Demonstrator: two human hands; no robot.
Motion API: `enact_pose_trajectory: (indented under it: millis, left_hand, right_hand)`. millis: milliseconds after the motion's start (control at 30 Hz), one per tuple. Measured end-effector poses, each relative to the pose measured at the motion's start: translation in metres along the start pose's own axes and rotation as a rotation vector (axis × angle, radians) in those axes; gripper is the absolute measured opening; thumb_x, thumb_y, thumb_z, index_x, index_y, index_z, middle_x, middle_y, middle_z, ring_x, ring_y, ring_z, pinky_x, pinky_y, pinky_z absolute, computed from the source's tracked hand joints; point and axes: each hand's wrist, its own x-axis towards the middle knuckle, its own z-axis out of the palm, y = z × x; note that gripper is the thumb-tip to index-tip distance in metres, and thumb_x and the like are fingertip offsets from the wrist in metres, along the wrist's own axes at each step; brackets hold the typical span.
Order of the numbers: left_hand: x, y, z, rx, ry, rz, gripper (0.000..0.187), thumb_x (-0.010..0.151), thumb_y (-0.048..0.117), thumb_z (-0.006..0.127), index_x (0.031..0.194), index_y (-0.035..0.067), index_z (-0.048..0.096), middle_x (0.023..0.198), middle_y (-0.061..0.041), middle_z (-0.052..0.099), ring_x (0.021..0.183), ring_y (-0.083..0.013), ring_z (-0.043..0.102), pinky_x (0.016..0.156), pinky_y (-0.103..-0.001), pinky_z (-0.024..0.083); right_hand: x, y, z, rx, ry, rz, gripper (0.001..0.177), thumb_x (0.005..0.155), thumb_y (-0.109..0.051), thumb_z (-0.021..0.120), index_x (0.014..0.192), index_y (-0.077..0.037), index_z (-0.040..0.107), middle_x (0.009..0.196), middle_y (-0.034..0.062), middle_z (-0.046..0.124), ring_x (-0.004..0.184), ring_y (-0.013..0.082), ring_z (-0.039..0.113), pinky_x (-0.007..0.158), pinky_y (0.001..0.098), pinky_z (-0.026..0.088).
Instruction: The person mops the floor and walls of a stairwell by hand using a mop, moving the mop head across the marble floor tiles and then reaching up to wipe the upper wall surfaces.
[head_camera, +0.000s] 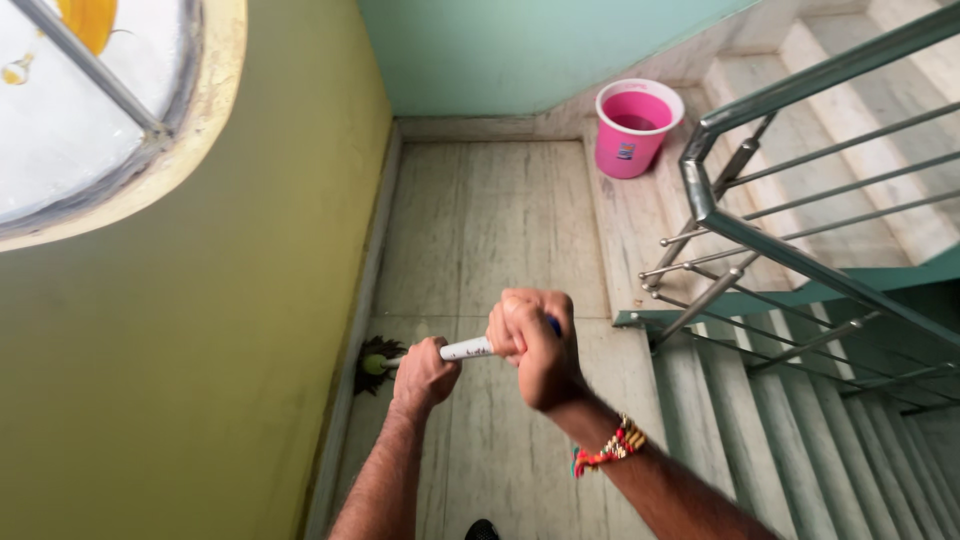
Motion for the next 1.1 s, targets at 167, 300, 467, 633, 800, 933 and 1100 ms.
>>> enact_pose_trajectory:
  millis: [167, 300, 467, 633, 800, 933, 1100]
  left_hand:
    - [-0.002, 0.004, -0.003, -0.022, -0.127, -0.139, 0.023, 0.085, 0.024, 0.060, 0.089, 0.005, 0.072, 0.095, -0.023, 0.073, 0.096, -0.0435, 0.068, 0.085, -0.053, 0.055]
    - [-0.010, -0.007, -0.006, -0.057, -0.101, -0.152, 0.023, 0.085, 0.024, 0.060, 0.089, 0.005, 0.072, 0.095, -0.023, 0.073, 0.096, -0.0436, 0.068, 0.085, -0.053, 0.055]
    - [-0.020, -0.020, 0.002, -0.076, -0.064, -0.140, 0.024, 0.083, 0.024, 0.063, 0.088, 0.002, 0.071, 0.095, -0.024, 0.073, 0.097, -0.0450, 0.067, 0.085, -0.054, 0.055]
    - [-0.012, 0.003, 0.025, -0.129, -0.021, -0.126, 0.025, 0.079, 0.023, 0.064, 0.087, 0.001, 0.072, 0.094, -0.029, 0.071, 0.097, -0.0464, 0.068, 0.088, -0.054, 0.055]
    - [-0.013, 0.057, 0.046, -0.141, -0.063, -0.108, 0.025, 0.078, 0.022, 0.061, 0.086, 0.000, 0.072, 0.094, -0.032, 0.069, 0.096, -0.0506, 0.066, 0.088, -0.057, 0.055]
    - [-0.017, 0.097, 0.074, -0.202, 0.014, 0.033, 0.025, 0.080, 0.022, 0.061, 0.080, -0.002, 0.068, 0.087, -0.033, 0.068, 0.088, -0.0527, 0.065, 0.083, -0.059, 0.053]
    - [-0.015, 0.148, 0.104, -0.273, 0.006, 0.159, 0.027, 0.083, 0.024, 0.063, 0.079, -0.003, 0.066, 0.085, -0.032, 0.068, 0.088, -0.0519, 0.065, 0.083, -0.058, 0.054]
  right_hand:
    - [-0.007, -0.003, 0.000, -0.014, 0.015, 0.007, 0.037, 0.095, -0.011, 0.043, 0.060, -0.010, 0.031, 0.050, 0.0007, 0.033, 0.047, 0.0096, 0.026, 0.047, 0.0299, 0.026]
    - [-0.016, 0.000, 0.018, -0.050, -0.032, 0.007, 0.038, 0.097, -0.014, 0.044, 0.060, -0.010, 0.032, 0.051, 0.0008, 0.034, 0.049, 0.0096, 0.028, 0.048, 0.0298, 0.025]
    - [-0.026, -0.003, 0.025, -0.080, -0.074, 0.027, 0.040, 0.098, -0.016, 0.045, 0.061, -0.010, 0.031, 0.051, 0.0004, 0.034, 0.048, 0.0092, 0.030, 0.047, 0.0296, 0.025]
    - [-0.020, -0.018, -0.004, -0.252, 0.015, -0.005, 0.038, 0.093, -0.017, 0.043, 0.057, -0.004, 0.047, 0.054, 0.0061, 0.048, 0.047, 0.0119, 0.038, 0.043, 0.0304, 0.026]
    - [-0.017, -0.061, -0.040, -0.152, 0.016, 0.008, 0.040, 0.097, -0.019, 0.043, 0.060, -0.010, 0.033, 0.050, 0.0033, 0.034, 0.045, 0.0136, 0.031, 0.045, 0.0319, 0.028]
    - [-0.024, -0.100, -0.056, -0.146, 0.044, -0.004, 0.039, 0.097, -0.018, 0.044, 0.061, -0.011, 0.031, 0.050, 0.0021, 0.028, 0.045, 0.0140, 0.026, 0.050, 0.0348, 0.031]
    - [-0.034, -0.140, -0.077, -0.254, 0.087, -0.048, 0.035, 0.094, -0.016, 0.040, 0.061, -0.012, 0.030, 0.050, 0.0030, 0.028, 0.045, 0.0149, 0.024, 0.054, 0.0374, 0.034]
